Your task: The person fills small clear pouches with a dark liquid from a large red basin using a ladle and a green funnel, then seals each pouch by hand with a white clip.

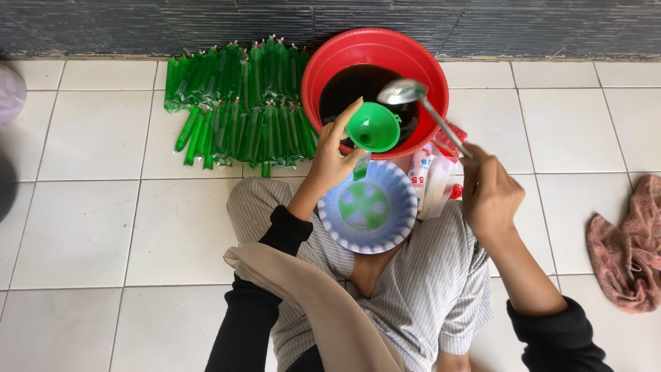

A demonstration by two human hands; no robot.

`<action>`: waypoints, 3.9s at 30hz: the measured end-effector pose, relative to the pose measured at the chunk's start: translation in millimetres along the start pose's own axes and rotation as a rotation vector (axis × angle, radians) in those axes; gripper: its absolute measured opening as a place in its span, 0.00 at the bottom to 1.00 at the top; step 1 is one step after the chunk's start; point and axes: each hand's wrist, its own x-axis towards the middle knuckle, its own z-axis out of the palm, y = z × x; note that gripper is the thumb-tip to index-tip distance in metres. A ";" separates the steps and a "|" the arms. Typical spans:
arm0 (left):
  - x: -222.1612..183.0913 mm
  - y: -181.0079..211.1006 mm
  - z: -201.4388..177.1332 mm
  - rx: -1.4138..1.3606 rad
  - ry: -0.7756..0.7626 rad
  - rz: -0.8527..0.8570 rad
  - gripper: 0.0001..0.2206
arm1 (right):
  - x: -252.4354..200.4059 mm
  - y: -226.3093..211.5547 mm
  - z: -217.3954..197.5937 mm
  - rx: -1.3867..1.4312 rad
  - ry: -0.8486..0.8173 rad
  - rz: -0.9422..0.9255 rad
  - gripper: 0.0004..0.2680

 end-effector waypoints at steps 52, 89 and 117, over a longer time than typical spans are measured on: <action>-59.4 -51.9 37.2 0.329 -0.010 -0.405 0.36 | 85.5 44.0 82.3 -0.127 -1.107 0.317 0.09; 34.7 15.4 -6.1 -0.192 -0.185 -0.066 0.42 | 40.6 -7.5 -34.1 -0.260 -0.096 -0.176 0.02; 14.9 -60.5 -4.7 -0.161 -0.050 -0.197 0.34 | -59.6 45.0 205.5 -0.394 -0.492 0.107 0.07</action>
